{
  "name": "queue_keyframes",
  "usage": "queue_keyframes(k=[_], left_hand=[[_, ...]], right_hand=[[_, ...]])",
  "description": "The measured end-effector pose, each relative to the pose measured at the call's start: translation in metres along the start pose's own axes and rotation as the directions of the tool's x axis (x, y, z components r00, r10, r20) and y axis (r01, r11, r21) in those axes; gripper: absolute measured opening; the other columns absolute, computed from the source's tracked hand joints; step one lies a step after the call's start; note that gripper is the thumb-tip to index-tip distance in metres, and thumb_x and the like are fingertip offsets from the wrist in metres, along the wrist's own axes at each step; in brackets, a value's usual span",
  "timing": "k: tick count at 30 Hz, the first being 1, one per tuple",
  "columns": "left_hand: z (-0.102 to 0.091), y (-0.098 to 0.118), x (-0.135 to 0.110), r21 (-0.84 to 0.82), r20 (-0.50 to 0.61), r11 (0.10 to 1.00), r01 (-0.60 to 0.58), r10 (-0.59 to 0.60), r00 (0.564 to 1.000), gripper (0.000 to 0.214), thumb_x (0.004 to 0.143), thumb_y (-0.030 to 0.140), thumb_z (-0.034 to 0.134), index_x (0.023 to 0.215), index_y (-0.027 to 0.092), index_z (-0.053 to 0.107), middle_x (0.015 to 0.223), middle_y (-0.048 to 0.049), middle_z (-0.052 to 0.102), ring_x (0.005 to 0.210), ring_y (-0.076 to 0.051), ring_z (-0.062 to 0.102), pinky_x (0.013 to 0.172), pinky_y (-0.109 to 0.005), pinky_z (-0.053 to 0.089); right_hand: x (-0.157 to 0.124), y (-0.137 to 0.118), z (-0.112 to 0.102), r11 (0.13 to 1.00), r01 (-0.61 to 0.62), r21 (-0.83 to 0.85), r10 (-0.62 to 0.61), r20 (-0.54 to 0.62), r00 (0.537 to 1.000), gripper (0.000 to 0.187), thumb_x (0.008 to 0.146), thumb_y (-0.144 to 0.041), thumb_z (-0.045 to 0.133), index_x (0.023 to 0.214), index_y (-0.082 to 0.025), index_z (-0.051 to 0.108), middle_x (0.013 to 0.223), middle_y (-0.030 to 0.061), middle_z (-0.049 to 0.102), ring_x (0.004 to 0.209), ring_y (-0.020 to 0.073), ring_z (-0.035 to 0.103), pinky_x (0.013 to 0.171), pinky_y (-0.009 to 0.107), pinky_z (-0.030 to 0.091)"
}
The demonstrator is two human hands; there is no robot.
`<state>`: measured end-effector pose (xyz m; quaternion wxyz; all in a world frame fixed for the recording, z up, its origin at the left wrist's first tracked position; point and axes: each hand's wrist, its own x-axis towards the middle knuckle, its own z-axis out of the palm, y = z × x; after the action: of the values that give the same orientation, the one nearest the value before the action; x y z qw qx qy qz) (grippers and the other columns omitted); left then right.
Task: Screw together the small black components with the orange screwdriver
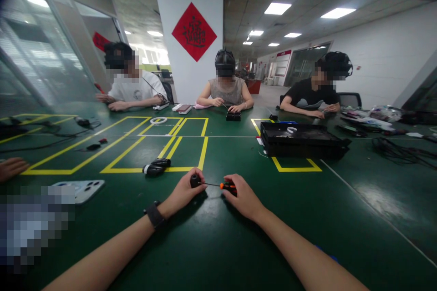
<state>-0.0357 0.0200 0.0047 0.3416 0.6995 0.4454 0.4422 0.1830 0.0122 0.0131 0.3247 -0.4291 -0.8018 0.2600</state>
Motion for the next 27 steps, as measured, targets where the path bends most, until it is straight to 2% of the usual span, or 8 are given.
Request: queue_keyframes(k=[2,4,6,8,10,13,17,27], left_hand=[[0.0003,-0.0009,-0.0002,0.007,-0.011,1.000,-0.008,0.009,1.000,0.016,0.070,0.017,0.058,0.082,0.018,0.048,0.077,0.0018,0.053,0.072,-0.012,0.050,0.069,-0.025,0.039],[0.0004,-0.0016,-0.0003,0.008,-0.018,1.000,-0.011,0.011,1.000,0.015,0.070,0.016,0.058,0.082,0.018,0.047,0.077,0.0020,0.052,0.072,-0.012,0.050,0.069,-0.025,0.039],[0.0004,-0.0021,-0.0005,0.004,-0.020,1.000,-0.007,0.007,1.000,0.015,0.070,0.015,0.057,0.081,0.018,0.047,0.076,0.0020,0.052,0.071,-0.012,0.049,0.069,-0.024,0.039],[0.0006,-0.0027,-0.0005,0.000,-0.019,1.000,-0.003,0.003,1.000,0.015,0.070,0.016,0.057,0.082,0.018,0.048,0.076,0.0018,0.052,0.071,-0.012,0.050,0.069,-0.024,0.039],[0.0008,-0.0035,-0.0005,0.001,-0.019,1.000,-0.001,0.001,1.000,0.015,0.070,0.017,0.058,0.082,0.018,0.048,0.077,0.0016,0.053,0.072,-0.012,0.050,0.070,-0.025,0.039],[0.0007,-0.0051,-0.0003,-0.002,-0.030,1.000,-0.002,0.002,1.000,0.016,0.069,0.018,0.059,0.081,0.018,0.049,0.077,0.0015,0.054,0.072,-0.012,0.051,0.070,-0.025,0.040],[-0.0004,-0.0065,-0.0004,-0.025,-0.050,1.000,0.004,-0.006,0.999,0.016,0.070,0.019,0.060,0.082,0.018,0.049,0.078,0.0015,0.054,0.073,-0.012,0.051,0.070,-0.024,0.040],[-0.0001,-0.0059,-0.0015,-0.036,-0.042,0.999,-0.005,0.004,0.999,0.015,0.072,0.019,0.058,0.083,0.018,0.048,0.079,0.0016,0.054,0.073,-0.012,0.051,0.071,-0.025,0.040]], right_hand=[[0.0006,0.0013,0.0006,1.000,0.023,-0.004,-0.023,0.011,1.000,0.021,0.087,-0.024,0.041,0.099,-0.020,0.058,0.105,0.0060,0.055,0.101,0.0173,0.050,0.091,0.034,0.038],[0.0009,0.0027,0.0016,0.999,0.037,-0.001,-0.037,0.014,0.999,0.021,0.088,-0.023,0.040,0.092,-0.020,0.060,0.099,0.0053,0.057,0.097,0.0169,0.052,0.089,0.034,0.039],[0.0005,0.0030,0.0025,1.000,0.025,0.007,-0.025,0.006,1.000,0.016,0.083,-0.023,0.048,0.096,-0.020,0.058,0.096,0.0042,0.057,0.092,0.0170,0.053,0.085,0.033,0.042],[-0.0003,0.0021,0.0026,1.000,0.006,0.008,-0.006,-0.006,1.000,0.026,0.079,-0.024,0.054,0.105,-0.020,0.054,0.100,0.0045,0.057,0.093,0.0175,0.053,0.084,0.033,0.042],[-0.0010,0.0005,0.0020,1.000,0.011,-0.007,-0.011,-0.002,1.000,0.026,0.081,-0.024,0.051,0.106,-0.021,0.054,0.105,0.0057,0.056,0.098,0.0181,0.051,0.088,0.035,0.040],[-0.0014,-0.0009,0.0010,0.999,0.032,-0.033,-0.032,0.018,0.999,0.020,0.085,-0.023,0.044,0.098,-0.020,0.059,0.102,0.0060,0.057,0.098,0.0182,0.051,0.088,0.035,0.039],[-0.0018,0.0001,0.0016,0.999,0.003,-0.050,-0.003,-0.004,1.000,0.019,0.082,-0.024,0.050,0.098,-0.020,0.058,0.095,0.0043,0.059,0.089,0.0173,0.054,0.082,0.033,0.041],[-0.0025,0.0021,0.0015,0.998,0.001,-0.059,-0.001,-0.003,1.000,0.019,0.082,-0.024,0.050,0.099,-0.021,0.057,0.096,0.0037,0.059,0.089,0.0173,0.054,0.083,0.033,0.041]])
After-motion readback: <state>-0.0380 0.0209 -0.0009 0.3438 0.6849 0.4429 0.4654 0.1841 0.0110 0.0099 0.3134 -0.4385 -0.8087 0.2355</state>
